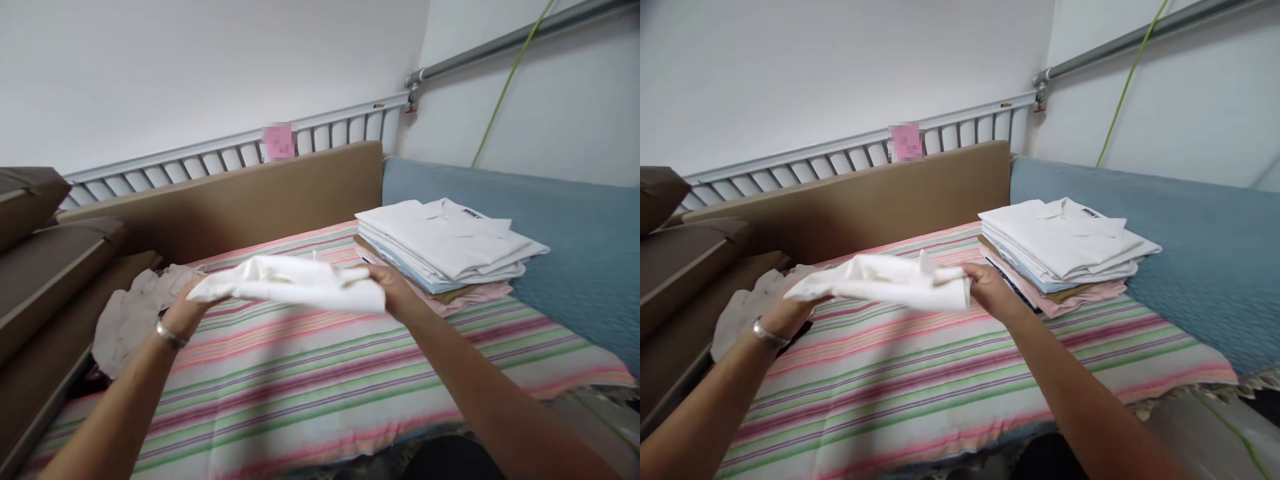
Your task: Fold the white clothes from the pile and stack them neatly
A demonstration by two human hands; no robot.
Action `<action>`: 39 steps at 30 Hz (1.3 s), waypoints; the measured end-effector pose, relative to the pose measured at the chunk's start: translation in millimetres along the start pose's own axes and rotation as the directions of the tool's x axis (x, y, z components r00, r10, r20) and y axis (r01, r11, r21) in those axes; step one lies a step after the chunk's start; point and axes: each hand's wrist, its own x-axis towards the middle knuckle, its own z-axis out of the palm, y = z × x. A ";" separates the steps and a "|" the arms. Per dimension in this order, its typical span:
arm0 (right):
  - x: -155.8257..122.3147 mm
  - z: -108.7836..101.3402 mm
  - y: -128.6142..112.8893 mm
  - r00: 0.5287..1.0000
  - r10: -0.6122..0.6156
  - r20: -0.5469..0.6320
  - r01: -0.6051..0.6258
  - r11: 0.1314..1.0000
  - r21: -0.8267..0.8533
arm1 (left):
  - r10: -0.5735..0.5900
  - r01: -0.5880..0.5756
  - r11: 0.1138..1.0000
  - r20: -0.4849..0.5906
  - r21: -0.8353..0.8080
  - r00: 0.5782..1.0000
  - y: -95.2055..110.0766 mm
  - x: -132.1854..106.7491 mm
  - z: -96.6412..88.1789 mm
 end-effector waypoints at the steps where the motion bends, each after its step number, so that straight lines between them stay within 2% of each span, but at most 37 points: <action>1: -5.8 6.8 1.9 0.995 -0.042 0.087 0.050 0.995 -0.084 | 0.001 -0.003 0.997 0.038 0.073 0.999 -10.2 -11.4 -8.1; 4: -39.0 32.3 31.2 0.938 -0.080 0.337 0.201 0.918 -0.341 | -0.026 -0.032 0.951 0.182 0.308 0.983 -68.5 -56.3 -21.4; 6: -67.9 47.1 57.7 0.870 0.023 0.493 0.242 0.851 -0.466 | -0.036 -0.096 0.873 0.259 0.479 0.965 -115.3 -89.4 -25.1; 8: -92.4 53.5 76.3 0.810 0.125 0.573 0.253 0.807 -0.534 | -0.055 -0.131 0.806 0.292 0.578 0.955 -152.8 -117.2 -30.9; 10: -105.1 51.6 80.7 0.798 0.180 0.574 0.231 0.789 -0.569 | -0.054 -0.123 0.773 0.258 0.623 0.965 -172.0 -134.0 -39.8; 12: -104.3 47.7 72.6 0.838 0.203 0.506 0.166 0.789 -0.592 | -0.007 -0.125 0.741 0.194 0.660 0.981 -172.2 -137.9 -45.7; 14: -94.2 49.9 58.9 0.896 0.207 0.394 0.074 0.804 -0.590 | 0.071 -0.158 0.688 0.151 0.708 0.986 -160.6 -133.0 -39.8; 16: -81.3 60.8 48.0 0.943 0.210 0.257 -0.021 0.811 -0.585 | 0.130 -0.208 0.615 0.162 0.760 0.978 -147.2 -125.8 -17.9; 18: -71.0 75.2 45.5 0.964 0.235 0.121 -0.117 0.788 -0.605 | 0.130 -0.258 0.526 0.224 0.810 0.966 -140.2 -121.9 15.0; 20: -66.0 84.7 52.0 0.960 0.280 -0.016 -0.226 0.739 -0.634 | 0.076 -0.281 0.447 0.276 0.849 0.958 -141.7 -123.0 48.2; 22: -65.4 84.2 63.8 0.931 0.339 -0.138 -0.344 0.685 -0.642 | 0.017 -0.268 0.396 0.285 0.878 0.958 -148.1 -126.7 71.6; 25: -65.8 70.0 80.7 0.886 0.386 -0.257 -0.452 0.594 -0.666 | -0.013 -0.243 0.360 0.265 0.901 0.964 -154.8 -132.6 83.6; 27: -62.0 60.5 88.0 0.890 0.374 -0.261 -0.437 0.534 -0.724 | 0.015 -0.245 0.351 0.256 0.904 0.966 -152.5 -138.7 83.1; 32: -38.0 58.1 96.3 0.930 0.345 -0.129 -0.271 0.404 -0.874 | 0.168 -0.331 0.341 0.289 0.880 0.942 -132.5 -176.7 91.9; 35: -22.5 60.8 98.3 0.920 0.376 -0.112 -0.259 0.368 -0.893 | 0.206 -0.405 0.341 0.353 0.849 0.913 -124.2 -200.3 105.1; 39: -8.0 57.5 104.9 0.921 0.368 -0.131 -0.268 0.351 -0.897 | 0.211 -0.442 0.349 0.390 0.827 0.896 -124.2 -211.6 126.2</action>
